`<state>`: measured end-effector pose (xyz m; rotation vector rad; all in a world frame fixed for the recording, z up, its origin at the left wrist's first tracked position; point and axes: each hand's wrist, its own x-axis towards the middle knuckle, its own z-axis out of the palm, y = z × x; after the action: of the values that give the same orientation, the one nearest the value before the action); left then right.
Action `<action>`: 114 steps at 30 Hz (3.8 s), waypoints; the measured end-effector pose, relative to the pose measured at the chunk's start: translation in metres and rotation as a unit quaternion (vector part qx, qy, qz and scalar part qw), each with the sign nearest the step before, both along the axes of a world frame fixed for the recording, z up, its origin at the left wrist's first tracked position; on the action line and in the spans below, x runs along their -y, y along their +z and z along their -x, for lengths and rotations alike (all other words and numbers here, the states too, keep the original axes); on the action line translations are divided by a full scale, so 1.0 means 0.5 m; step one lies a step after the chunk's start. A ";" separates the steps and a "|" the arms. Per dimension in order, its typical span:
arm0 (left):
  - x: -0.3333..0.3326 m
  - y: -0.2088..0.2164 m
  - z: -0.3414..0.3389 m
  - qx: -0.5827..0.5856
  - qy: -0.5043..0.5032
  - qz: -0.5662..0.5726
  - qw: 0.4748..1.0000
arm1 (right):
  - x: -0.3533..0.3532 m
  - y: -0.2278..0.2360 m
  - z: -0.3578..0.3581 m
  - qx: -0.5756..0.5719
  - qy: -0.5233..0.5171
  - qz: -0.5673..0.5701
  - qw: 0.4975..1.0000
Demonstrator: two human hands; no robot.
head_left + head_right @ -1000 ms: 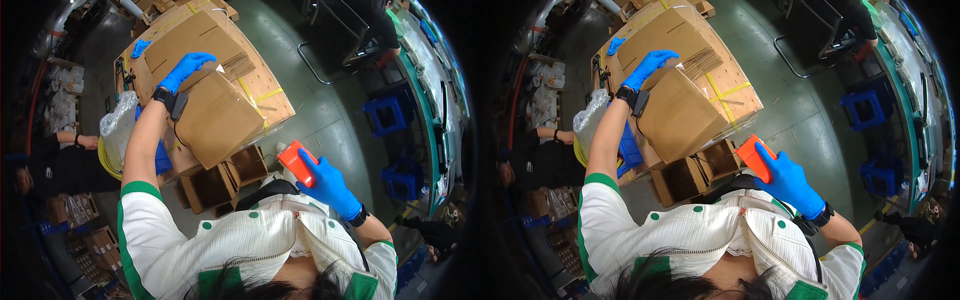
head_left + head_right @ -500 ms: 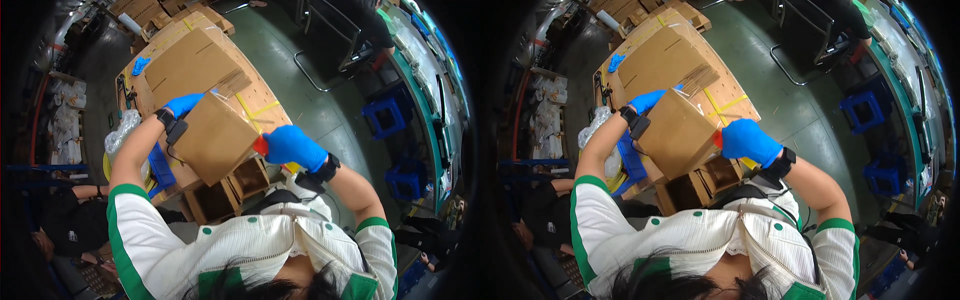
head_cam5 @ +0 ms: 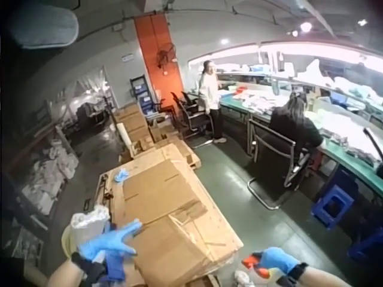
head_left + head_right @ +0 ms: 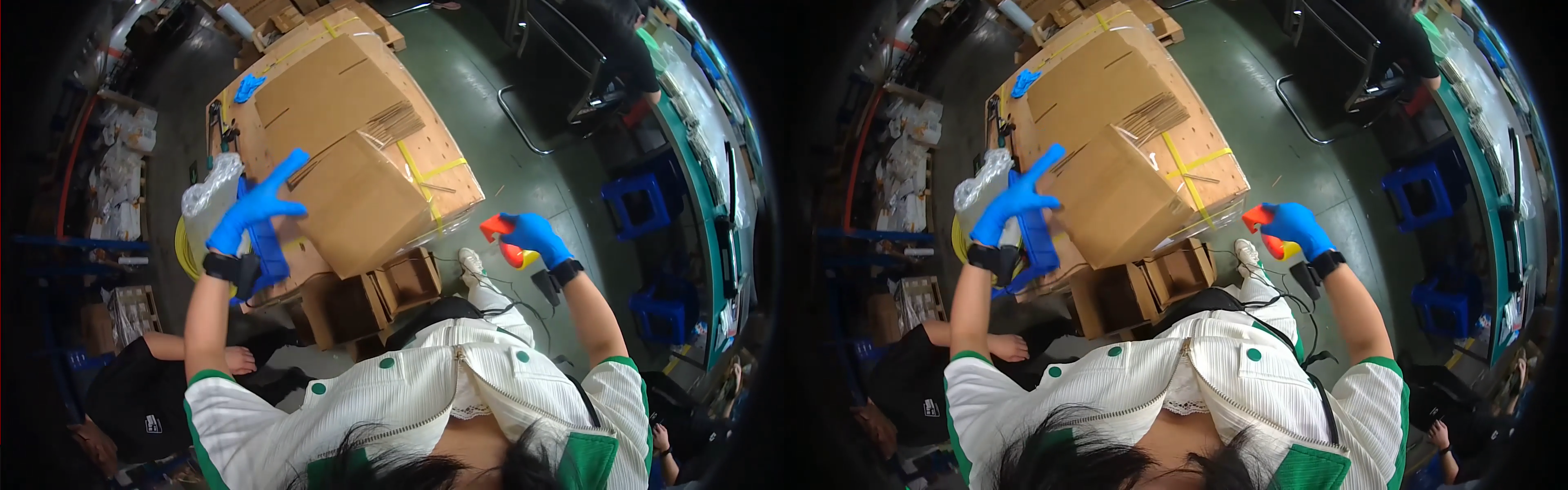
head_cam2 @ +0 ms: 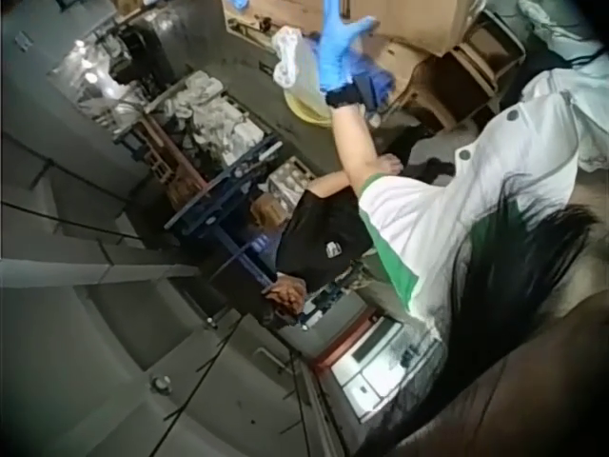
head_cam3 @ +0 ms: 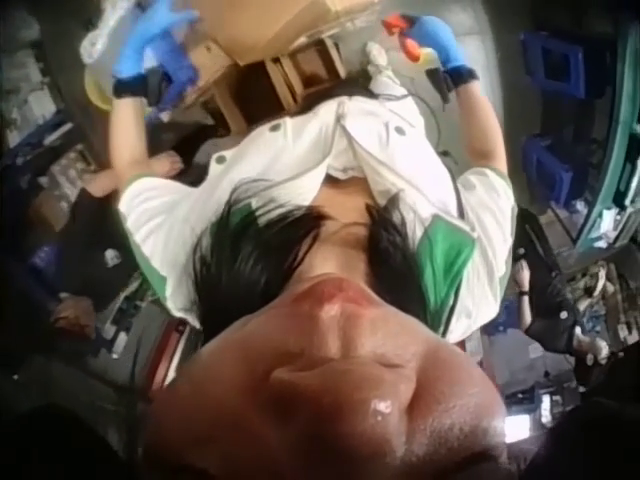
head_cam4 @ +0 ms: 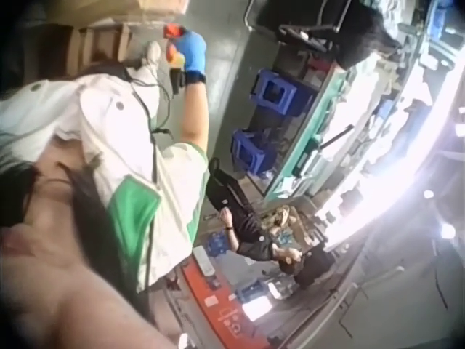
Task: The person folds a cardboard box, seals the bottom with a tape dispenser, and sets it aside before repeating the process with a second box.
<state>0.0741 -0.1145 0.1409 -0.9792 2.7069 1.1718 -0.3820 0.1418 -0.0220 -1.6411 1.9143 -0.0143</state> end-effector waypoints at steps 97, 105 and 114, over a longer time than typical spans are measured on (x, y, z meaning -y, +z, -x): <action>-0.180 -0.096 -0.160 -0.321 0.446 -0.029 0.835 | -0.079 0.348 -0.039 -0.102 0.244 0.228 0.937; -0.182 -0.086 -0.174 -0.326 0.474 -0.028 0.817 | -0.051 0.393 -0.062 -0.137 0.264 0.236 0.925; -0.187 -0.079 -0.175 -0.345 0.487 0.003 0.802 | -0.031 0.366 -0.070 -0.118 0.300 0.326 0.889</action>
<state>0.1614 -0.0210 0.1014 -2.5560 2.5844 1.9478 -0.3469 0.1571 0.1608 -2.7522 1.5548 -0.2407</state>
